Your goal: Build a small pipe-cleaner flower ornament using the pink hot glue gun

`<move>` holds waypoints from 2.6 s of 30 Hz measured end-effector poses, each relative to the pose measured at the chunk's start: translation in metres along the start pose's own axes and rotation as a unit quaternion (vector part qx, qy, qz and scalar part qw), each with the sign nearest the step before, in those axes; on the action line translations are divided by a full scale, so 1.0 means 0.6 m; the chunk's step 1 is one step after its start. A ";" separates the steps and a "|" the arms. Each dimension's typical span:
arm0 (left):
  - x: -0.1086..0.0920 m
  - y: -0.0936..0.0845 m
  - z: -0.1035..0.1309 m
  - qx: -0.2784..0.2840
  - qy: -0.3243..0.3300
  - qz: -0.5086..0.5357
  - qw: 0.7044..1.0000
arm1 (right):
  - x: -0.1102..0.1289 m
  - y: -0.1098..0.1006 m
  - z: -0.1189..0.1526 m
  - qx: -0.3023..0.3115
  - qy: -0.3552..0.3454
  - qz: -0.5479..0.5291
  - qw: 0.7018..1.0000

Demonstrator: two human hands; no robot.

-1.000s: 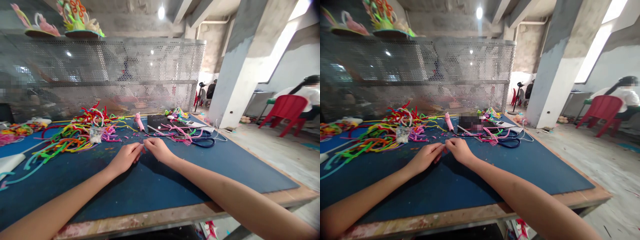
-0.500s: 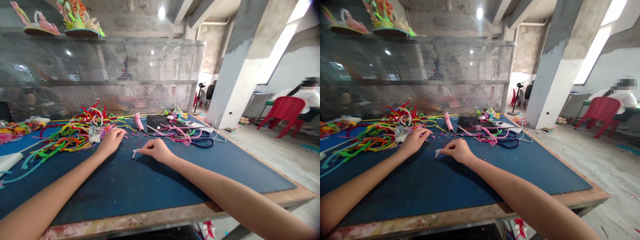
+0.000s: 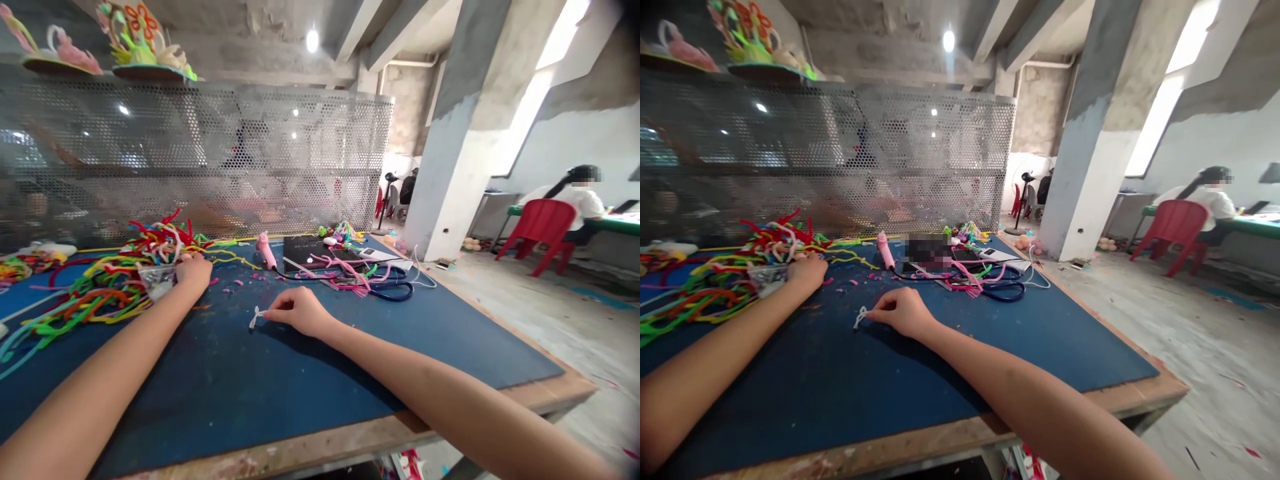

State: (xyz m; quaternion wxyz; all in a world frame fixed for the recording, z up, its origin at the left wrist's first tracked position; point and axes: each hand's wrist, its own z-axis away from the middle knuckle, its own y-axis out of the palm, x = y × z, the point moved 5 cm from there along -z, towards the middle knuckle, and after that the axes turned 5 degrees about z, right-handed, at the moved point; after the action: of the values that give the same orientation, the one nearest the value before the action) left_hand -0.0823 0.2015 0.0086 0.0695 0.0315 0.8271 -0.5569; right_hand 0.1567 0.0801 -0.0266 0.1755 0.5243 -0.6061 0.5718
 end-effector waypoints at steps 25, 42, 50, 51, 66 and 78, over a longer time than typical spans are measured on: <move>-0.183 -0.006 0.201 0.130 -0.007 0.767 0.629 | -0.007 -0.049 -0.014 -0.129 -0.030 -0.026 0.991; -0.186 -0.016 0.208 0.118 0.108 0.652 0.741 | -0.006 -0.040 -0.003 -0.128 -0.034 0.016 0.991; -0.191 -0.016 0.223 0.151 0.164 0.602 0.767 | 0.002 -0.037 -0.001 -0.083 -0.038 0.044 0.995; -0.189 -0.013 0.221 0.151 0.157 0.610 0.762 | 0.001 -0.034 -0.001 -0.074 -0.029 0.018 0.997; -0.123 0.002 0.173 0.024 -0.093 0.744 0.662 | -0.022 -0.054 -0.017 -0.141 0.040 -0.169 0.975; -0.103 0.010 0.157 0.036 -0.100 0.710 0.696 | -0.015 -0.047 -0.025 -0.055 0.062 -0.246 0.966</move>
State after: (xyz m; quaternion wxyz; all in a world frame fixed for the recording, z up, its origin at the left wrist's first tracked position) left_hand -0.0128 0.1183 -0.0224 0.5255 0.5554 0.5266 -0.3715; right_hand 0.1778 0.1028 -0.0153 0.3765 0.6102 -0.4773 0.5079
